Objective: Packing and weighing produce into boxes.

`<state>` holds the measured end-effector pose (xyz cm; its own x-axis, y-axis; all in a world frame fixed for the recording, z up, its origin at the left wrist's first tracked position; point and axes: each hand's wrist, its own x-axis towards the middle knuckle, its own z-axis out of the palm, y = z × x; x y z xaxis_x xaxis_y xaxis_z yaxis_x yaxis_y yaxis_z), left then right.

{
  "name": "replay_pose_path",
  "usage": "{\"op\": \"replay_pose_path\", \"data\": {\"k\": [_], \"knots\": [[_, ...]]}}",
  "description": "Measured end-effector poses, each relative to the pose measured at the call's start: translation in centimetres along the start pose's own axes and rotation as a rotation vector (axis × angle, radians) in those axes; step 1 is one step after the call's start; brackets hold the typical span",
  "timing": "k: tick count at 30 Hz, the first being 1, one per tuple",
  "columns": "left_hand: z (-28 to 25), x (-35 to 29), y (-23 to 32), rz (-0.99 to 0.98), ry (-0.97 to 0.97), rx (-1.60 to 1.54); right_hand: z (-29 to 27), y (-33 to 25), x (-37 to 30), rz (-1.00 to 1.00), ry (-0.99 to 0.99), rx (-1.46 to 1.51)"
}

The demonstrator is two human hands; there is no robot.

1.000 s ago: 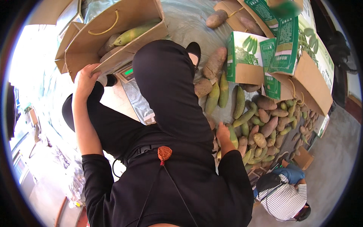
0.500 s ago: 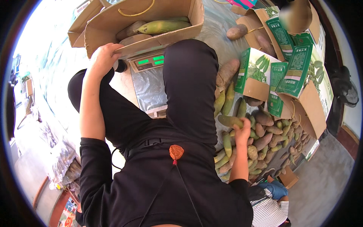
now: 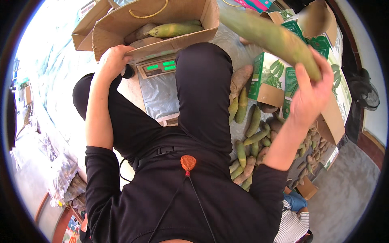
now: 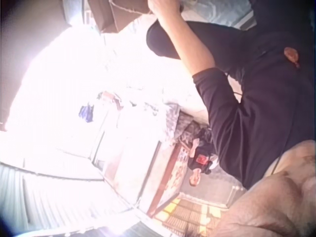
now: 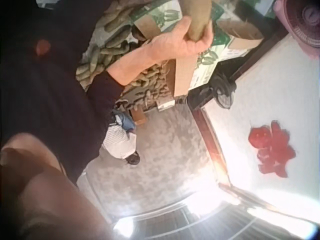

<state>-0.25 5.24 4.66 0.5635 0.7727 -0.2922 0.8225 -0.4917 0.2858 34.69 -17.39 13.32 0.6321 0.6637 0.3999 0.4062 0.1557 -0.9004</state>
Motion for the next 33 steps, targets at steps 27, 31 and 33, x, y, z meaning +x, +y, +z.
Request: {"op": "replay_pose_path", "data": {"k": [27, 31, 33], "knots": [[0.1, -0.5, -0.5, 0.052, 0.088, -0.12, -3.0, 21.0, -21.1, 1.036, -0.184, -0.115], [-0.1, -0.7, -0.3, 0.028, 0.077, -0.148, -2.6, 21.2, -21.9, 1.065, -0.206, -0.142], [-0.1, -0.8, -0.1, 0.04, 0.084, -0.165, -2.4, 21.1, -21.4, 1.061, -0.212, -0.138]]}}
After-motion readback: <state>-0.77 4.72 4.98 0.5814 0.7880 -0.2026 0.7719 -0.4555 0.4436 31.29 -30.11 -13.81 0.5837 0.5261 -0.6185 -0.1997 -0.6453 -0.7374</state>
